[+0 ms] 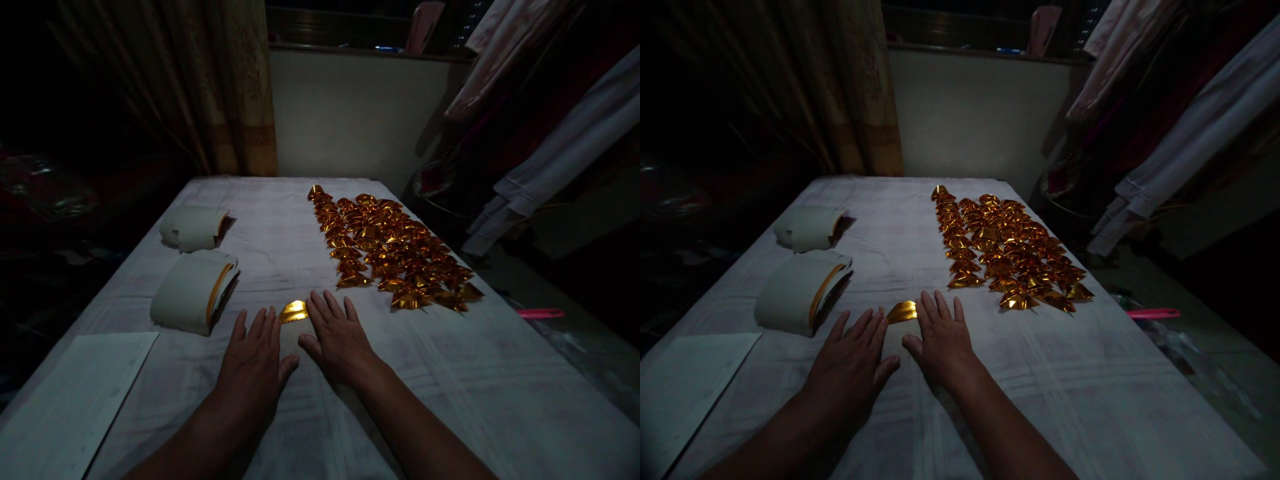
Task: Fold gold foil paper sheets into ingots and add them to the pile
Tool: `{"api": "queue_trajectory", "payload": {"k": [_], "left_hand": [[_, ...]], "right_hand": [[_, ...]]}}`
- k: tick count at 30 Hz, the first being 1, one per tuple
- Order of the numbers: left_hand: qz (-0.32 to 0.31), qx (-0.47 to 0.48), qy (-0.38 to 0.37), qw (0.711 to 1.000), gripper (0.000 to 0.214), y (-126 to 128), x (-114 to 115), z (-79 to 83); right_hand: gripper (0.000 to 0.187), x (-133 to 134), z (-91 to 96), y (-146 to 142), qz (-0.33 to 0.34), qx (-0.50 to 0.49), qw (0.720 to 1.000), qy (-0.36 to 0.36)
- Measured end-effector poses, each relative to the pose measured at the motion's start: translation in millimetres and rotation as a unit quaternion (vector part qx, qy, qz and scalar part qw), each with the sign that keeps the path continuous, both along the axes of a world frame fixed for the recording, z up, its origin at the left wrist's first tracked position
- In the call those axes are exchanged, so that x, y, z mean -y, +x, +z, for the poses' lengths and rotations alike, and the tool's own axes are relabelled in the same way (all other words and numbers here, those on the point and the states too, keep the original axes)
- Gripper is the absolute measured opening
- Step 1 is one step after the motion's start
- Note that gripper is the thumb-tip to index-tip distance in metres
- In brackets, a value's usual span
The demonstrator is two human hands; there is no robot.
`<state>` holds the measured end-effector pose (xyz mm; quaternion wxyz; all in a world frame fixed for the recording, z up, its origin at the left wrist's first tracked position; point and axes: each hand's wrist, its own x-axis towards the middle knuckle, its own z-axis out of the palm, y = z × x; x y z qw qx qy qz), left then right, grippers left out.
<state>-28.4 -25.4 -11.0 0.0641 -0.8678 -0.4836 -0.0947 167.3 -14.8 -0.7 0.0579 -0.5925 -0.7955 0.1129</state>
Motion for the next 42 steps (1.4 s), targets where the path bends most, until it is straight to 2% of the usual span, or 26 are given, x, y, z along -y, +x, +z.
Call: {"api": "queue_trajectory", "payload": {"k": [6,9,13,16,19,23,30,35,37,42], "left_hand": [[0.023,-0.043,-0.010,0.999,0.053,-5.8,1.6,8.5],[0.034,-0.053,-0.012,0.998,0.045,-10.2,1.0,17.3],[0.023,-0.036,-0.008,0.999,0.037,-5.9,-3.4,30.7],[-0.012,-0.014,0.008,1.000,0.040,6.2,-10.0,33.5],[-0.048,-0.006,-0.008,0.999,0.041,14.3,-16.8,27.7],[-0.046,0.022,-0.014,0.999,0.037,12.1,-19.5,16.7],[-0.055,0.127,-0.026,0.990,0.028,3.5,-28.0,10.0],[-0.023,0.222,-0.037,0.974,0.019,-2.5,-43.6,2.0],[0.002,0.225,-0.038,0.974,0.016,-3.9,-46.1,-1.8],[0.041,0.199,-0.039,0.978,0.030,-5.0,-46.7,-6.3]], "right_hand": [[0.069,-1.1,0.4,-1.2,-0.008,-0.002,1.000,-0.012],[0.069,-0.8,0.9,-1.8,-0.011,-0.007,1.000,-0.008],[0.067,0.3,0.3,-1.9,-0.009,-0.016,1.000,0.003],[0.067,1.2,-0.5,-1.4,-0.008,-0.021,1.000,0.008],[0.068,1.4,1.4,-0.5,-0.005,-0.028,1.000,0.002],[0.065,0.1,7.7,1.1,-0.003,-0.031,1.000,-0.006],[0.040,-6.8,5.6,6.0,-0.019,-0.045,0.998,0.049],[0.031,-11.7,-1.1,6.3,-0.031,-0.066,0.993,0.090],[0.030,-12.5,-2.9,5.7,-0.032,-0.071,0.992,0.098],[0.030,-12.0,-6.5,5.2,-0.032,-0.076,0.990,0.117]]}}
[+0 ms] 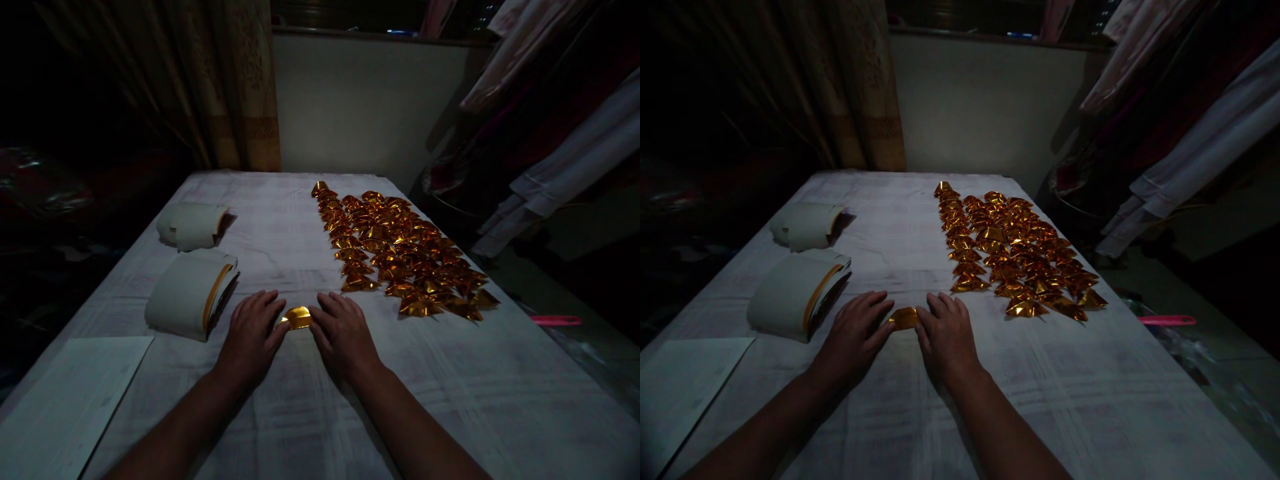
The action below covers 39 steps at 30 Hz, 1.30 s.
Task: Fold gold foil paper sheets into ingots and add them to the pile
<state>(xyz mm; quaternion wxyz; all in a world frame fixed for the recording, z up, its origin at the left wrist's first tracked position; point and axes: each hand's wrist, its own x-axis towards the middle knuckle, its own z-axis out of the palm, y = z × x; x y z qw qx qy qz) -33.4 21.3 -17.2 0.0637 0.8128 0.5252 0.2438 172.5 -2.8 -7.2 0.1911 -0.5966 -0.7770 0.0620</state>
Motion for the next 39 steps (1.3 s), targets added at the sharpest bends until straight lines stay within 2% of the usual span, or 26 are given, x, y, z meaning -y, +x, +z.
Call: {"api": "queue_trajectory", "payload": {"k": [6,10,14,24,29,35,39], "left_hand": [[-0.011,-0.002,-0.032,0.999,0.018,-0.9,-1.8,1.6],[-0.015,-0.010,-0.043,0.999,0.021,-1.5,-2.4,-2.0],[-0.024,-0.031,-0.031,0.999,0.035,-1.9,-3.1,-5.9],[-0.046,-0.042,-0.035,0.997,0.028,-2.5,-4.6,-2.8],[-0.038,-0.032,0.006,0.999,0.028,-1.6,-2.5,-5.3],[-0.032,-0.038,0.075,0.996,0.017,2.0,1.6,1.8],[-0.035,-0.050,0.067,0.996,0.019,3.1,1.3,5.0]], "right_hand": [[0.035,-0.6,-3.6,-2.5,-0.002,-0.009,1.000,0.000],[0.043,-3.4,-1.9,-6.3,-0.014,-0.004,1.000,-0.021],[0.034,-6.0,2.6,-8.1,-0.017,-0.014,0.999,-0.043],[0.020,-7.1,3.2,-7.3,-0.015,-0.046,0.998,-0.042],[0.021,-7.5,1.0,-6.9,-0.010,-0.058,0.998,-0.027],[0.016,-6.7,-6.4,-3.0,-0.005,-0.085,0.996,0.006],[0.035,-4.3,-4.9,-3.4,0.001,-0.071,0.997,0.018]]}}
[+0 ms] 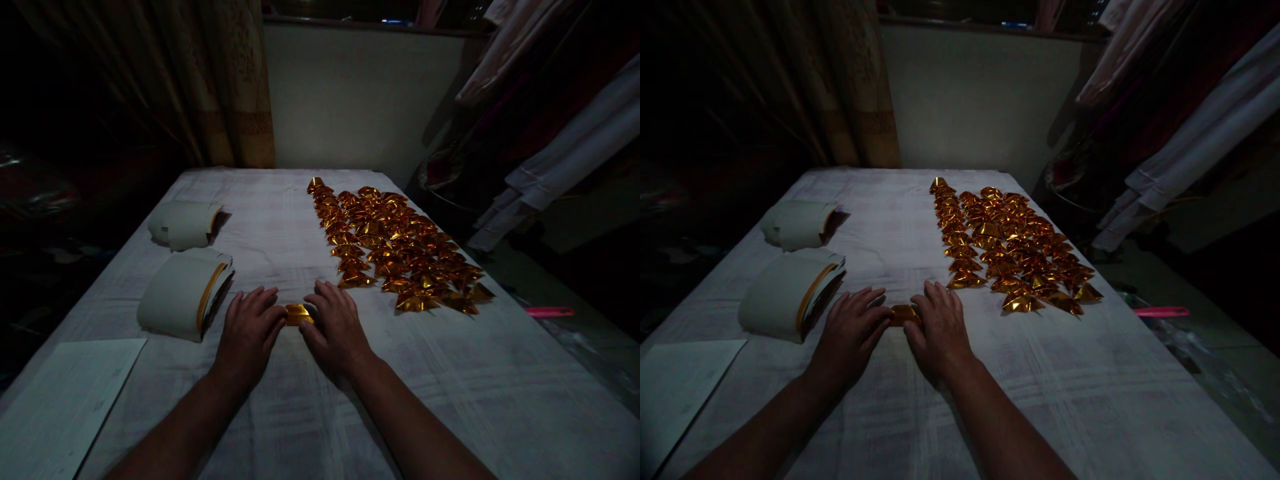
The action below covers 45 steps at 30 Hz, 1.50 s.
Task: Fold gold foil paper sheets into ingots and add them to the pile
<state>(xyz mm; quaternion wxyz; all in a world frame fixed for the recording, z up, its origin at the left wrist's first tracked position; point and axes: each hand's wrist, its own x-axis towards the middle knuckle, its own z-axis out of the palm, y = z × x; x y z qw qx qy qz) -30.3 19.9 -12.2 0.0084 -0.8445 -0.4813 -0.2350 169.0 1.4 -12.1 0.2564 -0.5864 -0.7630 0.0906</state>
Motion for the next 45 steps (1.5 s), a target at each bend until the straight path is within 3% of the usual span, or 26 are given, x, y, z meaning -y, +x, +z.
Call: {"api": "queue_trajectory", "payload": {"k": [5,12,16,20,24,33,41,45], "left_hand": [[-0.005,-0.023,-0.013,1.000,0.029,-0.2,0.4,0.1],[-0.006,-0.062,0.002,0.998,0.028,-2.6,1.0,6.4],[-0.009,-0.039,0.001,0.999,0.027,-6.6,-1.0,4.7],[-0.019,-0.009,-0.011,1.000,0.032,-9.3,-3.2,-0.9],[-0.044,0.020,-0.012,0.999,0.028,-9.0,-3.6,-0.5],[-0.109,0.107,0.007,0.988,0.018,-5.0,-1.4,13.2],[-0.121,0.135,-0.022,0.983,0.020,-7.2,-4.7,3.2],[-0.111,0.146,-0.056,0.982,0.022,-8.6,-6.2,0.2]], "right_hand": [[0.055,5.2,5.6,-8.0,0.056,0.080,0.993,-0.064],[0.073,10.9,13.2,-8.3,0.046,0.137,0.977,-0.158],[0.060,9.0,19.0,3.2,0.025,0.122,0.980,-0.154],[0.038,3.8,15.5,13.8,0.014,0.076,0.993,-0.087],[0.035,0.1,5.7,18.8,0.017,0.046,0.998,-0.035],[0.031,-4.7,-3.4,23.4,0.009,0.001,1.000,-0.003],[0.010,-4.4,-2.6,20.4,0.019,-0.057,0.998,0.009],[0.012,-3.7,4.5,17.9,0.026,-0.075,0.997,-0.013]]}}
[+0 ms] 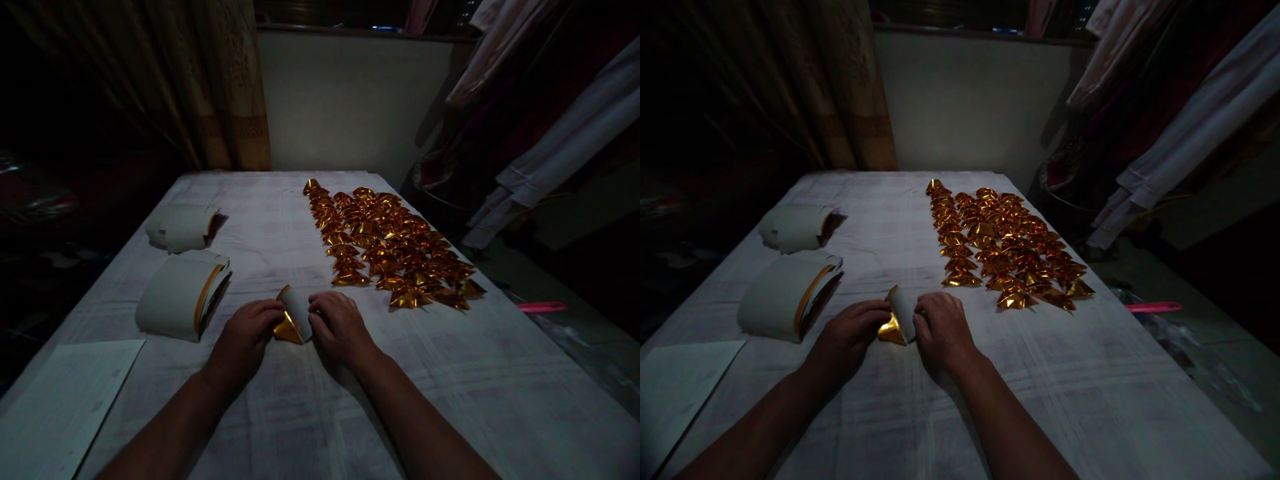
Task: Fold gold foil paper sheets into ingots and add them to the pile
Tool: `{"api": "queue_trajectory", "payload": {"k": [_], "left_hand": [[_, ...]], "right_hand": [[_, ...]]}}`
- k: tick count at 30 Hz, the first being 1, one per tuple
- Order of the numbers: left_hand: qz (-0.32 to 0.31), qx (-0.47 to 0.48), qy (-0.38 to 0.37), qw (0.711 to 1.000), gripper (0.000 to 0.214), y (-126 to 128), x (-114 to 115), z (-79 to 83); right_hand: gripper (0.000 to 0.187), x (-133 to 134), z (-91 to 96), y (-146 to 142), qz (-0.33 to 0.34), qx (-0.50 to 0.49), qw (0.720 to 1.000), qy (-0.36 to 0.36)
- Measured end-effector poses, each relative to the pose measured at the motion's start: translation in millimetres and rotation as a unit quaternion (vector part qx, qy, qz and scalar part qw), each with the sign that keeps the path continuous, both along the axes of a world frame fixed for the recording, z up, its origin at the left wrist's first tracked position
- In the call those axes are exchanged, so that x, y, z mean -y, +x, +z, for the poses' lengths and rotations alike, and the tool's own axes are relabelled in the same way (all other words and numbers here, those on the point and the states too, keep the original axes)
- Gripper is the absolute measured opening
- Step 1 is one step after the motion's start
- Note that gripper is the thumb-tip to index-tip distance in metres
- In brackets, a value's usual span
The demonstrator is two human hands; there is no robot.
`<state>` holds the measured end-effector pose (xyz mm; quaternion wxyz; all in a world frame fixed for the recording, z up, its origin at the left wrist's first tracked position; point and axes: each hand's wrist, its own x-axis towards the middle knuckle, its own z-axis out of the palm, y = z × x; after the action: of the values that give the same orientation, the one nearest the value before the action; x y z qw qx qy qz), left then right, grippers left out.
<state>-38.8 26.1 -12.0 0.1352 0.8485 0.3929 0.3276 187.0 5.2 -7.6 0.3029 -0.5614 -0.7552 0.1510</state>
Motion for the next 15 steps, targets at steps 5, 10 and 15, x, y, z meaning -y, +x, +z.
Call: {"api": "queue_trajectory", "payload": {"k": [5,10,15], "left_hand": [[0.010,-0.002,-0.030,0.999,0.030,2.9,3.7,8.5],[0.009,-0.032,-0.021,0.999,0.038,6.3,6.9,12.7],[0.010,-0.055,-0.012,0.998,0.035,6.0,5.4,6.1]], "right_hand": [[0.034,0.1,4.9,1.6,0.013,0.001,0.999,-0.049],[0.057,0.8,4.5,7.5,0.077,-0.010,0.996,-0.034],[0.032,-0.2,5.9,11.1,0.133,0.073,0.988,0.032]]}}
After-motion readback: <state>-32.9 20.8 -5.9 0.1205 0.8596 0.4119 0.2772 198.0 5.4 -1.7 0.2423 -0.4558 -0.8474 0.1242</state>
